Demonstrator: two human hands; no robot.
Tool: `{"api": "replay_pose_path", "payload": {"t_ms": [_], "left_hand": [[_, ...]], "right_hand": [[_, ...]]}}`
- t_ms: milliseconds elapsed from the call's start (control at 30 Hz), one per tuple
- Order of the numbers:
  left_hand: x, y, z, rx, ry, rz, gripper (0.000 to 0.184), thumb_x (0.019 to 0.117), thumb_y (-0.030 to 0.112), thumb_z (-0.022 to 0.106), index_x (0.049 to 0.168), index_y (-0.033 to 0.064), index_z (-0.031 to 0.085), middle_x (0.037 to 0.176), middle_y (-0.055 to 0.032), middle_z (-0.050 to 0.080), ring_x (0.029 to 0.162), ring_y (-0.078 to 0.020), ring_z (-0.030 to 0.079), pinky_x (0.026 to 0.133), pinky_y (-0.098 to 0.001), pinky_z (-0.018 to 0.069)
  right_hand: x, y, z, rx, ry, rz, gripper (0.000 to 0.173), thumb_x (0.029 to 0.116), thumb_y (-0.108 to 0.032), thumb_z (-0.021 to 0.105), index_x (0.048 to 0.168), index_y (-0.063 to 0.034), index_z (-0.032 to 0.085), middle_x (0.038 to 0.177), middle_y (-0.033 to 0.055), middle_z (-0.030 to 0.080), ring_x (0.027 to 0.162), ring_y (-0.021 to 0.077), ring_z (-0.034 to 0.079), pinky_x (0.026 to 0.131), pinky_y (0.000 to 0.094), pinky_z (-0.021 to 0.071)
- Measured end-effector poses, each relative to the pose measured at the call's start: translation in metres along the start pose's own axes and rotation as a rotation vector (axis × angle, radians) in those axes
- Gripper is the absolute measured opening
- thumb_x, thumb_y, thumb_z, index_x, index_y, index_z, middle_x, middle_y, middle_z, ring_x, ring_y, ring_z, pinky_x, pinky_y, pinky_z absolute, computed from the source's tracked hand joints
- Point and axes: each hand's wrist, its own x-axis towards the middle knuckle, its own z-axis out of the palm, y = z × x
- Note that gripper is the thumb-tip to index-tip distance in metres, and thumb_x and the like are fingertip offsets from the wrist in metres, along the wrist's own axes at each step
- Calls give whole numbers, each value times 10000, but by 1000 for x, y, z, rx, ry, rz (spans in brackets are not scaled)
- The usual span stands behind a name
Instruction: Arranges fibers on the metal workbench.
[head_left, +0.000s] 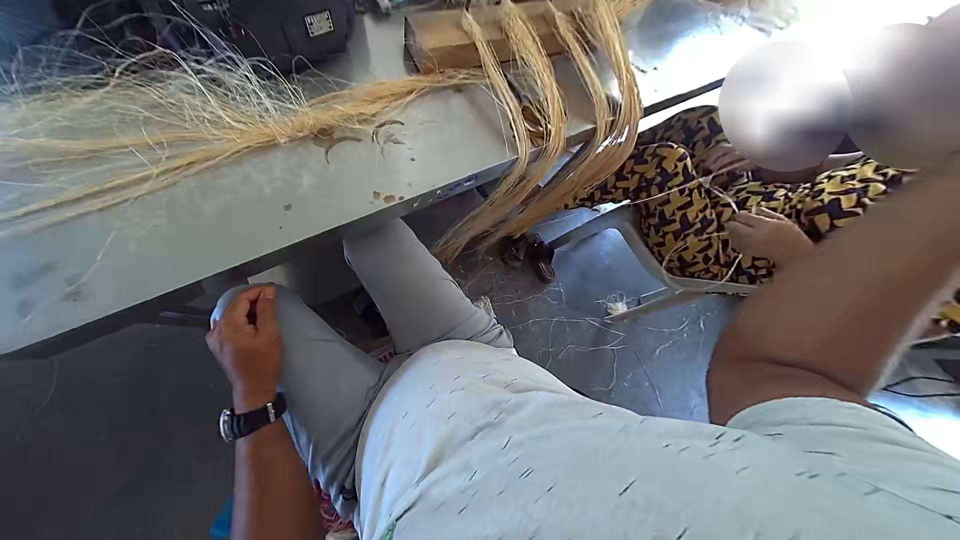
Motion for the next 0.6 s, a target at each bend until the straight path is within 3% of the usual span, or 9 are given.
{"api": "replay_pose_path", "payload": {"t_ms": [133,233,433,600], "left_hand": [[-3,6,12,127,90,68,333,1054,254,520,1044,6,742,876,-165,725,779,-250,693,741,-460,547],[-3,5,12,151,115,79,329,1052,254,523,1033,10,744,868,-157,725,771,-246,690,732,-446,545],[-9,4,9,155,167,82,336,1042,249,525,994,-4,741,814,-151,706,718,-237,669,686,-430,538],[-10,3,10,166,206,72,343,1033,248,521,981,-6,745,811,-149,708,717,-222,671,682,-404,538]], "right_hand": [[32,16,110,-81,-318,33,156,1063,-180,490,1014,-145,634,789,-87,708,544,-4,569,517,178,499],[63,20,182,-51,-457,81,172,1067,-195,518,1091,-93,654,828,-32,716,558,29,579,522,201,498],[136,9,284,-57,-396,151,179,1039,-247,597,1107,-100,672,802,-23,700,546,45,574,496,203,479],[186,5,327,-157,-324,205,180,1007,-251,640,1120,-118,683,817,-22,700,555,55,577,490,218,469]]}}
